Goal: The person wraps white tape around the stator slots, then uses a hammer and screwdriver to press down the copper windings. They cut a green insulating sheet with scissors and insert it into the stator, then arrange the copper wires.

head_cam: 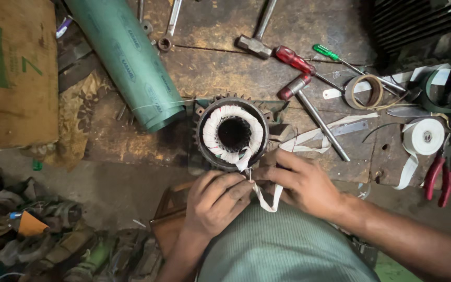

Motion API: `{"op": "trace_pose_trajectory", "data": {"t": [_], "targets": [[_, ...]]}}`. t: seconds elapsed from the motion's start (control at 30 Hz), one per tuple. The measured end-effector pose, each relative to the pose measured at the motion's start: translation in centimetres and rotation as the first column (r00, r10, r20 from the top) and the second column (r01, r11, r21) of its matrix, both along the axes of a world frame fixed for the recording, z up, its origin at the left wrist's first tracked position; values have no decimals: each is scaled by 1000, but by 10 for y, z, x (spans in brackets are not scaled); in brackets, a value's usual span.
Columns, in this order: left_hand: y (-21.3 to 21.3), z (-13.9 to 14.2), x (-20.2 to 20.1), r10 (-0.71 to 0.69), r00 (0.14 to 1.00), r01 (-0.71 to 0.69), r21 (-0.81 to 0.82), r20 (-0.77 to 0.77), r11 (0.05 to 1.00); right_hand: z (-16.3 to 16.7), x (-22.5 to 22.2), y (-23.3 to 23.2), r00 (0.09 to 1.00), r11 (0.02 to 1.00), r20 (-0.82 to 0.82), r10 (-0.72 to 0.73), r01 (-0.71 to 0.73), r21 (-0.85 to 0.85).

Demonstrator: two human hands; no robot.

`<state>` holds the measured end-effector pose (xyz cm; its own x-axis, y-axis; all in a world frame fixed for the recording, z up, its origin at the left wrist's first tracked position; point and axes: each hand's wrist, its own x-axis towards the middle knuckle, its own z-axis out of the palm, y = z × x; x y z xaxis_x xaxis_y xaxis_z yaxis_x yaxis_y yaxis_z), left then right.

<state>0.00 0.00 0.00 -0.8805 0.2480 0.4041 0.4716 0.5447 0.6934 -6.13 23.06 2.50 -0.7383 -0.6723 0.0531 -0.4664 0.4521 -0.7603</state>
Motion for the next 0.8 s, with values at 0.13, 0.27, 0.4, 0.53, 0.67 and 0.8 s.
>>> {"op": "trace_pose_trajectory", "data": {"t": [0.13,0.27,0.4,0.53,0.67,0.8], "targets": [[4,1,-3,34,999,-34,43,7,998,1,-5,0,999,999,-7,-40,40,-10],[7,2,-5,46,999,-46,39,0,998,3,-6,1,999,999,-17,-38,38,6],[9,3,-5,115,993,-114,45,-27,992,7,-6,-2,998,998,-3,-62,62,5],[9,0,-5,111,993,-108,94,-27,990,5,-4,-5,999,999,-22,-33,32,-32],[6,-3,-5,100,995,-97,109,-24,989,0,-1,-5,999,1000,-26,-23,23,-8],[5,-4,-3,63,998,-64,77,12,995,2,-6,-2,998,999,-42,-46,46,2]]}}
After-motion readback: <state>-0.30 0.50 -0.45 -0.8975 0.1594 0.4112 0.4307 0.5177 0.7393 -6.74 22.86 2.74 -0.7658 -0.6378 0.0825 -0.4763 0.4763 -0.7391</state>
